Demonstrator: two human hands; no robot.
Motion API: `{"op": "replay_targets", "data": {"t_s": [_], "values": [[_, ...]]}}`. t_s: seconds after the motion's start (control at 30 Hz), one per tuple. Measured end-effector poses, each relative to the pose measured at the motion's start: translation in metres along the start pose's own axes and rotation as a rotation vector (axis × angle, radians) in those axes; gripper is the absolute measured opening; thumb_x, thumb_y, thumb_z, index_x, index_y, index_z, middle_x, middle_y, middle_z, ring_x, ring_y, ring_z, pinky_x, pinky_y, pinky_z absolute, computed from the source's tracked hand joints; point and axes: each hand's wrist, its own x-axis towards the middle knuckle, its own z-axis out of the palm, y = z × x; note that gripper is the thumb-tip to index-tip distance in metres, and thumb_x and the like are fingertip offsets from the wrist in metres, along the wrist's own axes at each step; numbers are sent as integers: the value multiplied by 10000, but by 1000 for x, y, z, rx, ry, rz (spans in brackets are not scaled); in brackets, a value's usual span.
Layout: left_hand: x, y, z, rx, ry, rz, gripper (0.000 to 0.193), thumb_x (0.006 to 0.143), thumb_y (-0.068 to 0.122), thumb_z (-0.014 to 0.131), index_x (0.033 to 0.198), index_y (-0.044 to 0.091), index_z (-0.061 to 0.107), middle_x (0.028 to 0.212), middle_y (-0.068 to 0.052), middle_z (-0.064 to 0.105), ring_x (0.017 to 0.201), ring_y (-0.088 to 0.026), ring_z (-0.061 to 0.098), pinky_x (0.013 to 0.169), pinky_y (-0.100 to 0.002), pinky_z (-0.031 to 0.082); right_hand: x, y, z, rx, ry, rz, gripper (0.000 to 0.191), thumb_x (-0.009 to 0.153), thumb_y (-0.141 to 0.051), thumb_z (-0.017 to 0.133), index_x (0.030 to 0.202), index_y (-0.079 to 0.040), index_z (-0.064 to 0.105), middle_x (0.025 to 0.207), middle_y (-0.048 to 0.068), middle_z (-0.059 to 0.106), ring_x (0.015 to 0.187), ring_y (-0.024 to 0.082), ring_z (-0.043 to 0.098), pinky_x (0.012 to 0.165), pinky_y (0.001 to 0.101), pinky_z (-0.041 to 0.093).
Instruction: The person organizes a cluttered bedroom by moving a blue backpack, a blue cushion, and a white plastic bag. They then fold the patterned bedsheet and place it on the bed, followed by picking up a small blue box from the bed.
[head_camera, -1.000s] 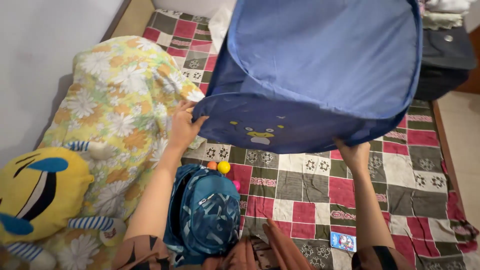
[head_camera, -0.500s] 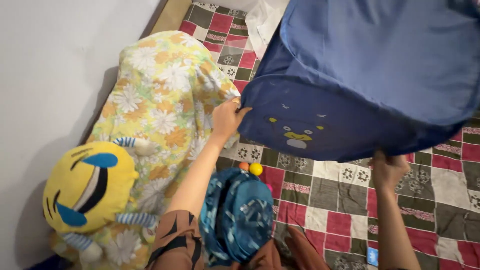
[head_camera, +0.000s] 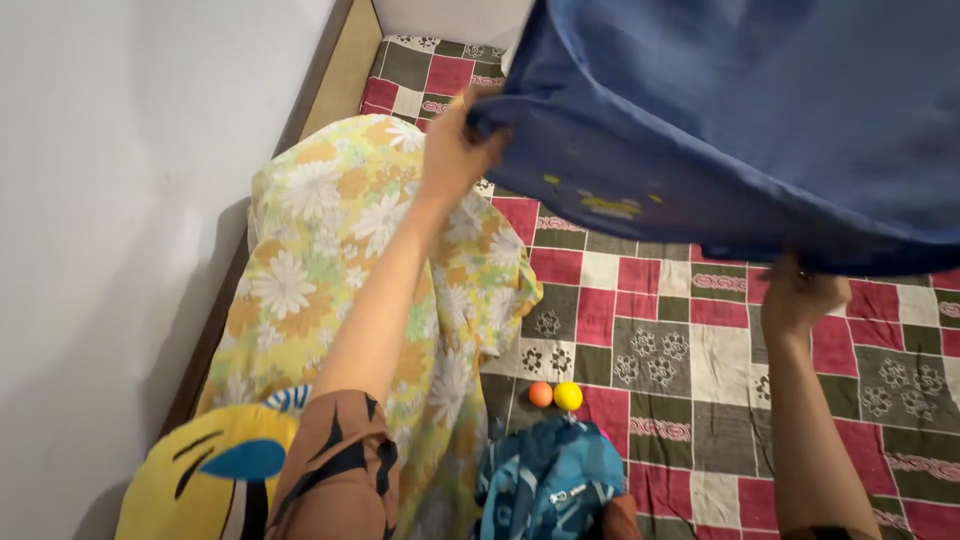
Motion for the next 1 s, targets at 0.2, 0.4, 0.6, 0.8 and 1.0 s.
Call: {"op": "replay_targets", "data": {"t_s": [0.2, 0.4, 0.6, 0.8, 1.0], "values": [[77, -75, -52, 99, 81, 170, 270, 947, -15, 759, 1184, 51, 648, 892, -44, 742, 823, -87, 762, 757, -242, 592, 69, 3, 139, 222, 31, -34, 80, 1088, 111, 703, 1157, 146, 685, 1083, 146, 729, 929, 168, 664, 757, 329, 558], [130, -175, -102, 322, 207, 143, 302, 961, 6, 769, 1220, 8, 615, 882, -110, 714, 758, -192, 689, 717, -278, 545, 127, 28, 298, 584, -97, 334, 93, 1074, -54, 638, 1125, 22, 621, 1010, 61, 712, 813, 159, 747, 684, 304, 670], [144, -265, -168, 234, 258, -32, 294, 1054, 89, 696, 1273, -61, 569, 1059, -130, 769, 860, -178, 810, 751, -295, 629, 147, 49, 448, 380, -231, 314, 243, 1139, -106, 687, 1059, 84, 559, 950, 124, 698, 794, 178, 746, 675, 308, 628], [120, -329, -225, 329, 438, -324, 504, 1065, 199, 720, 1400, -67, 455, 1250, -171, 679, 804, -189, 811, 702, -283, 651, 129, 38, 559, 411, -634, 410, 369, 1041, -79, 639, 1374, -5, 500, 1187, 146, 677, 949, 161, 738, 668, 321, 632], [88, -372, -240, 505, 469, -908, 721, 1051, 296, 689, 1560, -7, 278, 1437, -281, 475, 1139, -330, 571, 876, -377, 521, 84, 46, 593, 279, -982, 387, 969, 812, 46, 750, 1598, -117, 207, 1570, 178, 368, 945, 189, 720, 763, 317, 590]]}}
